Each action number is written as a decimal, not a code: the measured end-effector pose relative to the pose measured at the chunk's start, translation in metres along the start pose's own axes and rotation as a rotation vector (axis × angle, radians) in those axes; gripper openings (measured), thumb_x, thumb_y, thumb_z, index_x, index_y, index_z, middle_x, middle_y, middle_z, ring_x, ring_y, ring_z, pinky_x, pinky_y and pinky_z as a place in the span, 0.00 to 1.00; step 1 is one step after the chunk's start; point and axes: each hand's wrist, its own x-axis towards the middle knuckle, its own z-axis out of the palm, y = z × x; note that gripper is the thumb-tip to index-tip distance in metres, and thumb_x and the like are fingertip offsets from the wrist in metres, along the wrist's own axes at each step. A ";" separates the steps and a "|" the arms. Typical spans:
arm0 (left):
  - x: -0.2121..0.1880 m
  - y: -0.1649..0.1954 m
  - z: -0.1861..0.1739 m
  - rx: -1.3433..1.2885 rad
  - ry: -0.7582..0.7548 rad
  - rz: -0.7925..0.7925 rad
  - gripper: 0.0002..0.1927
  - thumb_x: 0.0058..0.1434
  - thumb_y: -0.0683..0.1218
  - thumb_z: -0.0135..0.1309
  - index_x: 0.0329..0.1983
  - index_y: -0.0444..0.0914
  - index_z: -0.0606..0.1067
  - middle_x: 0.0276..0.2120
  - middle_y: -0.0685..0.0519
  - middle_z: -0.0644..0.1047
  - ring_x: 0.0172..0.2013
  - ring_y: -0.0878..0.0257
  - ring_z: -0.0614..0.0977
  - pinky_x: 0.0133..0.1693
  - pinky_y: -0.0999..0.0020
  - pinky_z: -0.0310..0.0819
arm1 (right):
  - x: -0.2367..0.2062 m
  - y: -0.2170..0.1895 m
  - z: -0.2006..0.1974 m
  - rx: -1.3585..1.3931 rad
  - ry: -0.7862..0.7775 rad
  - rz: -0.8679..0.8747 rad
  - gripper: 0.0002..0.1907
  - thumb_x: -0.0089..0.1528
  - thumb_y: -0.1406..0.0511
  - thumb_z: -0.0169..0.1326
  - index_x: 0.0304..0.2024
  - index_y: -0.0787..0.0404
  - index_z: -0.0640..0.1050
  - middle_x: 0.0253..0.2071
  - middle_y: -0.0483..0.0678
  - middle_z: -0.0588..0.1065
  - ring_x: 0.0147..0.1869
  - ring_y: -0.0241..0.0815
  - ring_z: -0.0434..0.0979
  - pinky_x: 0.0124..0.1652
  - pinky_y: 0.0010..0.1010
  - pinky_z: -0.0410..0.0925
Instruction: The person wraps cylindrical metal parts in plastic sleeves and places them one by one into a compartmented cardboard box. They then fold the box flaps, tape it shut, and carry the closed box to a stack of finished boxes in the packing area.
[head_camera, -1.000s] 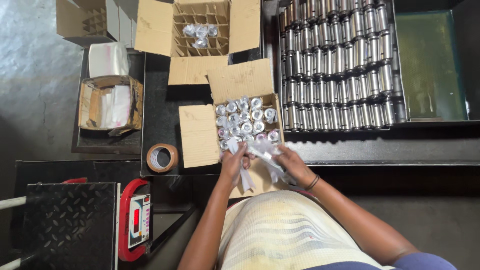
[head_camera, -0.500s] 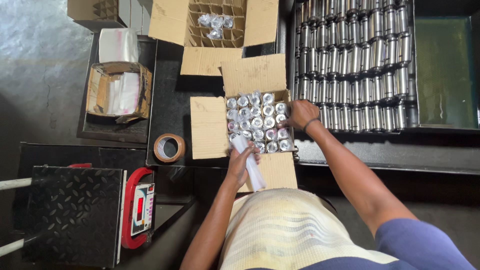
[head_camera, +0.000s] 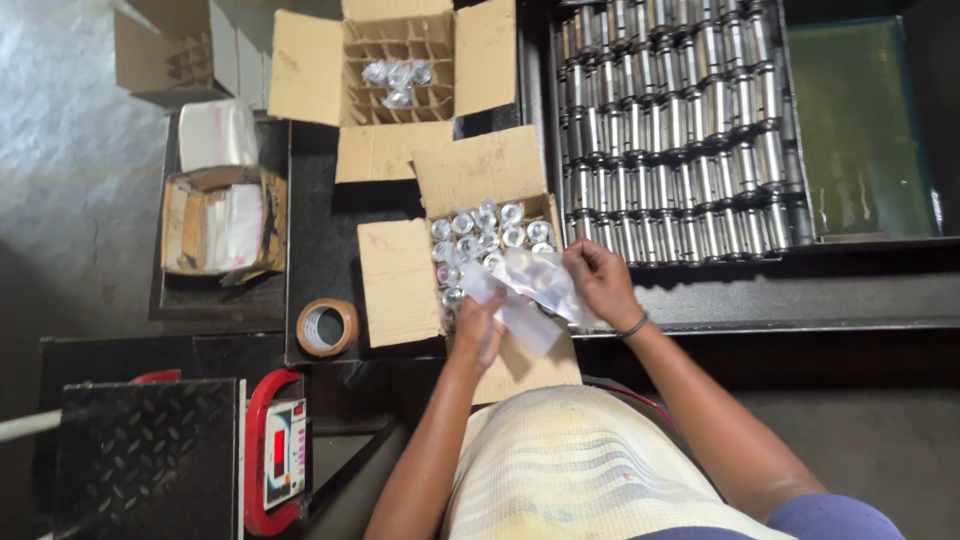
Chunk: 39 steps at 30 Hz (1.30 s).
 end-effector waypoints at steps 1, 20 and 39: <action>0.003 0.005 -0.001 0.004 -0.052 0.014 0.17 0.70 0.42 0.48 0.60 0.34 0.71 0.41 0.50 0.77 0.37 0.61 0.79 0.39 0.64 0.76 | 0.003 0.003 -0.013 0.130 -0.099 0.021 0.10 0.71 0.62 0.54 0.40 0.62 0.80 0.33 0.44 0.76 0.35 0.32 0.71 0.35 0.27 0.68; -0.025 0.054 0.061 1.465 0.246 0.481 0.08 0.59 0.49 0.62 0.31 0.39 0.83 0.19 0.49 0.79 0.16 0.62 0.79 0.20 0.61 0.73 | 0.024 -0.016 -0.090 -0.628 0.065 0.182 0.36 0.53 0.57 0.68 0.61 0.65 0.74 0.61 0.64 0.71 0.64 0.61 0.71 0.59 0.46 0.67; -0.040 0.044 0.076 1.250 -0.155 0.624 0.12 0.62 0.41 0.50 0.47 0.37 0.79 0.28 0.47 0.82 0.25 0.55 0.83 0.27 0.64 0.75 | -0.049 -0.023 -0.031 -0.630 -0.073 -0.484 0.22 0.68 0.60 0.53 0.58 0.71 0.72 0.44 0.54 0.75 0.41 0.41 0.76 0.40 0.27 0.72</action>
